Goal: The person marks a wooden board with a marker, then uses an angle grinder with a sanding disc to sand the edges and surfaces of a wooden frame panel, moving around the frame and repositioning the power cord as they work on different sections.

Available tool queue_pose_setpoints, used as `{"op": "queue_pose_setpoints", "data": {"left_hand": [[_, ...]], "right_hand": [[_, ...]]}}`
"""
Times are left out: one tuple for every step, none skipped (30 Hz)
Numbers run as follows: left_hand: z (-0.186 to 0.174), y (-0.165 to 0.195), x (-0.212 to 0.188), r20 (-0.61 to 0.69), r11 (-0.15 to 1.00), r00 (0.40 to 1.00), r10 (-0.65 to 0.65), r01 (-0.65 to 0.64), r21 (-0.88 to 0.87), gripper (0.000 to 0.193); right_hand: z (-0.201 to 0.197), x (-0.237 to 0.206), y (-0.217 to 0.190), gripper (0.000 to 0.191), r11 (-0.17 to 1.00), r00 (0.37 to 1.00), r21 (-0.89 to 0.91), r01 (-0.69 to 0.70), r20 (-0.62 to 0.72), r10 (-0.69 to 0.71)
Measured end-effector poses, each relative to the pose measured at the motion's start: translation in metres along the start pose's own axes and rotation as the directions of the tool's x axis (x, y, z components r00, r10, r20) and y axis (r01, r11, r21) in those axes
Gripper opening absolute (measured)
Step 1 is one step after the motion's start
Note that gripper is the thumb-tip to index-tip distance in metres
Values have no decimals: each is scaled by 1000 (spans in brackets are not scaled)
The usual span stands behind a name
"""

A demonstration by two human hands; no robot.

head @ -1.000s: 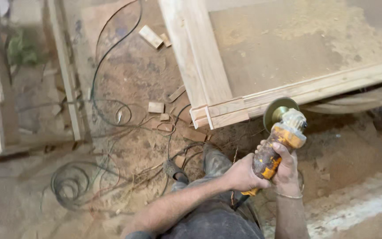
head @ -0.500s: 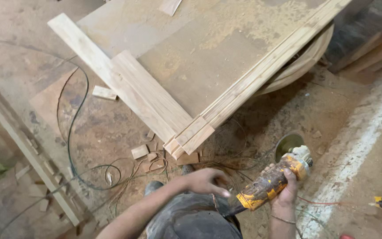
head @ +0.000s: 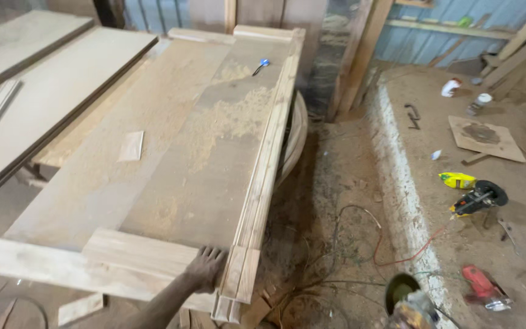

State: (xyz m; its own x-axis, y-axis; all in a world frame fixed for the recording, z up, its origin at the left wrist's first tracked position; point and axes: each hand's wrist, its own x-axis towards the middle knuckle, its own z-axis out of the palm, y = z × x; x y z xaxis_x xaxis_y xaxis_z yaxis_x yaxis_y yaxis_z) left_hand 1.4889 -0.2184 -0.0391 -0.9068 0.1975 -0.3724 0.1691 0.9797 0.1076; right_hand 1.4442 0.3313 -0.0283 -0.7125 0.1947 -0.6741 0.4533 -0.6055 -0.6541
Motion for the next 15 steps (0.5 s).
{"op": "queue_pose_setpoints", "data": {"left_hand": [[2, -1, 2, 44, 1000, 999, 13, -13, -8, 123], [4, -2, 4, 19, 1000, 1000, 20, -20, -3, 123], [7, -3, 4, -2, 1000, 1000, 22, -22, -6, 122], [10, -2, 3, -23, 1000, 1000, 20, -20, -17, 122], [13, 0, 3, -29, 999, 999, 31, -32, -32, 122], [15, 3, 3, -35, 998, 999, 40, -41, -43, 123], [15, 6, 4, -38, 998, 998, 50, -52, -47, 123], [14, 8, 5, -41, 997, 998, 51, -54, -59, 122], [14, 16, 7, -46, 996, 998, 51, -54, -75, 120], [11, 22, 12, -57, 994, 997, 49, -55, -94, 118], [8, 28, 16, -65, 994, 996, 59, -64, -85, 116], [4, 33, 19, -68, 994, 995, 68, -73, -76, 114], [2, 38, 20, -64, 994, 995, 77, -82, -70, 112], [-1, 42, 22, -81, 995, 994, 79, -83, -46, 116], [-3, 46, 22, -92, 996, 993, 78, -81, -28, 120]], "right_hand": [[-2, -6, 0, 53, 998, 998, 11, 60, -35, -59], [-11, -18, 1, 53, 995, 994, 32, 93, -52, -91], [-21, -30, 4, 53, 991, 990, 48, 128, -70, -124], [-32, -43, 7, 53, 986, 984, 50, 162, -86, -157], [-40, -52, 11, 53, 981, 979, 54, 185, -96, -180], [-42, -58, 17, 53, 976, 974, 59, 208, -104, -201], [-43, -62, 23, 52, 971, 968, 62, 229, -115, -221], [-43, -65, 26, 52, 966, 963, 66, 248, -126, -239], [-42, -65, 26, 52, 962, 958, 67, 266, -132, -256], [-40, -64, 25, 52, 957, 952, 67, 283, -138, -272], [-38, -64, 24, 52, 952, 948, 68, 298, -137, -287], [-38, -64, 22, 52, 948, 943, 65, 313, -139, -302], [-41, -67, 21, 52, 943, 939, 64, 326, -140, -315], [-48, -71, 18, 52, 937, 934, 62, 345, -124, -336], [-59, -77, 16, 52, 931, 929, 54, 362, -107, -355]]}}
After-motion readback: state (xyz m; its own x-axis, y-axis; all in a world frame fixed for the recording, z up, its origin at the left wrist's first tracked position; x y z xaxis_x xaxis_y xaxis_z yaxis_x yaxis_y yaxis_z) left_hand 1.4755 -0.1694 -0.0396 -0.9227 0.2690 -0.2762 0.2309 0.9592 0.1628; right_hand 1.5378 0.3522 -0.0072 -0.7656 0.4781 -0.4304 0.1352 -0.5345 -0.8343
